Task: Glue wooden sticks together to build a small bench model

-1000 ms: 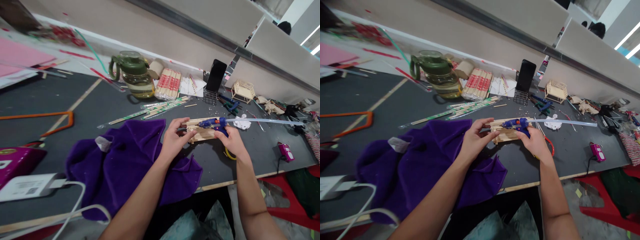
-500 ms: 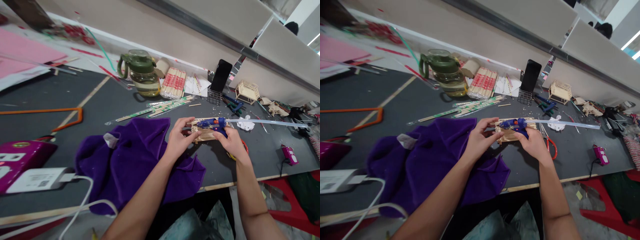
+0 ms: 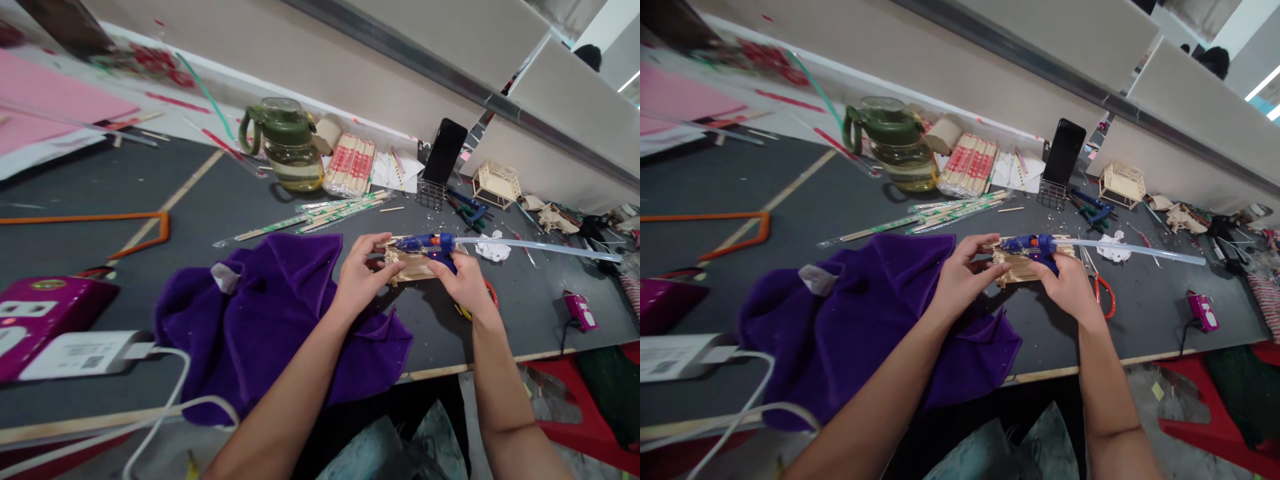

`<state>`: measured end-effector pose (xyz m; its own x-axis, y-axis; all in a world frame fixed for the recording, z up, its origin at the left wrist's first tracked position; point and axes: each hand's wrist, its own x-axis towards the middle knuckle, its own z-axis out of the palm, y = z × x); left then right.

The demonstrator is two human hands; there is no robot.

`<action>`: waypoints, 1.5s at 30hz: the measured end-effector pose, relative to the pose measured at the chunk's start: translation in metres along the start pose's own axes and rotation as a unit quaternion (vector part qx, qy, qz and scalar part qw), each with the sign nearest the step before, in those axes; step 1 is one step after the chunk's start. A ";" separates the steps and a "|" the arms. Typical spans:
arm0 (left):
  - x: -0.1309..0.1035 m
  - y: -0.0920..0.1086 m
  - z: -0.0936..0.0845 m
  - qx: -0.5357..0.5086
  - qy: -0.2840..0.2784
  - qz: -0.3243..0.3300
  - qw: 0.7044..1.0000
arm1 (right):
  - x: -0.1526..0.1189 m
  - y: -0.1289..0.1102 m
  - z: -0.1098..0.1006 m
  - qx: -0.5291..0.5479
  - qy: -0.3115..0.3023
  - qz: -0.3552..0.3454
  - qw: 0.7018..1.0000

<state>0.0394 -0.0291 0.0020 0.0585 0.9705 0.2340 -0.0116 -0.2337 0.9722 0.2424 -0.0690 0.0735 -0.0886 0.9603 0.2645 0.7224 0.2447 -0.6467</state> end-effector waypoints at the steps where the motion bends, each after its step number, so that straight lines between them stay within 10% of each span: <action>1: 0.000 0.000 0.000 0.000 0.000 -0.001 1.000 | 0.000 0.000 0.000 -0.001 -0.001 0.000 1.000; 45: 0.001 -0.004 0.004 -0.023 0.008 0.011 1.000 | -0.001 -0.001 -0.005 -0.027 -0.032 0.007 0.999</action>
<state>0.0437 -0.0272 -0.0021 0.0427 0.9662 0.2544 -0.0578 -0.2518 0.9660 0.2454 -0.0704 0.0776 -0.1210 0.9707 0.2074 0.7593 0.2251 -0.6105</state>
